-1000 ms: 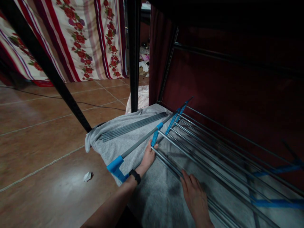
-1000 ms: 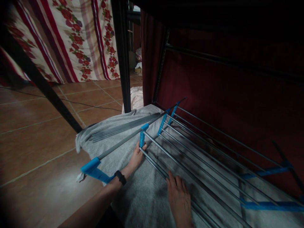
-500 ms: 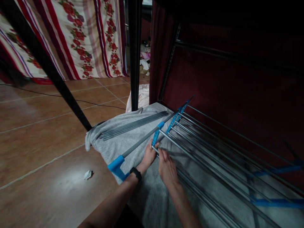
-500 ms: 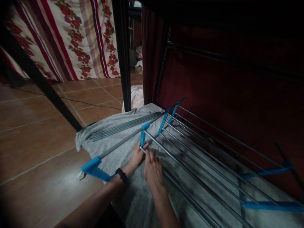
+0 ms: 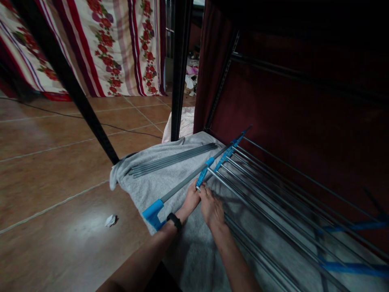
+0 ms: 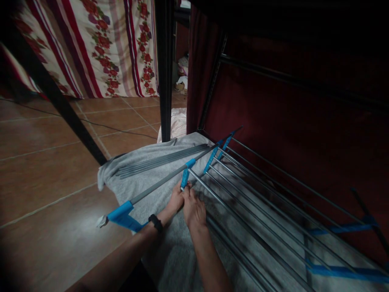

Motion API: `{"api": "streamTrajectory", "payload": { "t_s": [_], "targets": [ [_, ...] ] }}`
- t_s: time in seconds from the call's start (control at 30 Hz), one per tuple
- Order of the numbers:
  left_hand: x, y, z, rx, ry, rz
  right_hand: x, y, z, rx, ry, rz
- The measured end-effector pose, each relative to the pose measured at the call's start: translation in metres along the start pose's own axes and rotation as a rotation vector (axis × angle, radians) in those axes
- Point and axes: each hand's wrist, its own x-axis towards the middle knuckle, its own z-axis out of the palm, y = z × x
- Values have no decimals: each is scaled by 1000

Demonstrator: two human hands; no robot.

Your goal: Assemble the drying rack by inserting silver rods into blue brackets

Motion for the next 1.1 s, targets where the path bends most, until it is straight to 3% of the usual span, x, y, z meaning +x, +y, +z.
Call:
{"api": "streamTrajectory", "payload": {
  "t_s": [0.43, 0.77, 1.1],
  "targets": [
    [0, 2, -2, -25, -7, -14, 5, -4, -14, 29, 7, 22],
    [5, -1, -5, -73, 12, -58, 12, -31, -15, 36, 134, 112],
    [4, -2, -1, -109, 4, -69, 13, -24, -31, 86, 45, 97]
  ]
}}
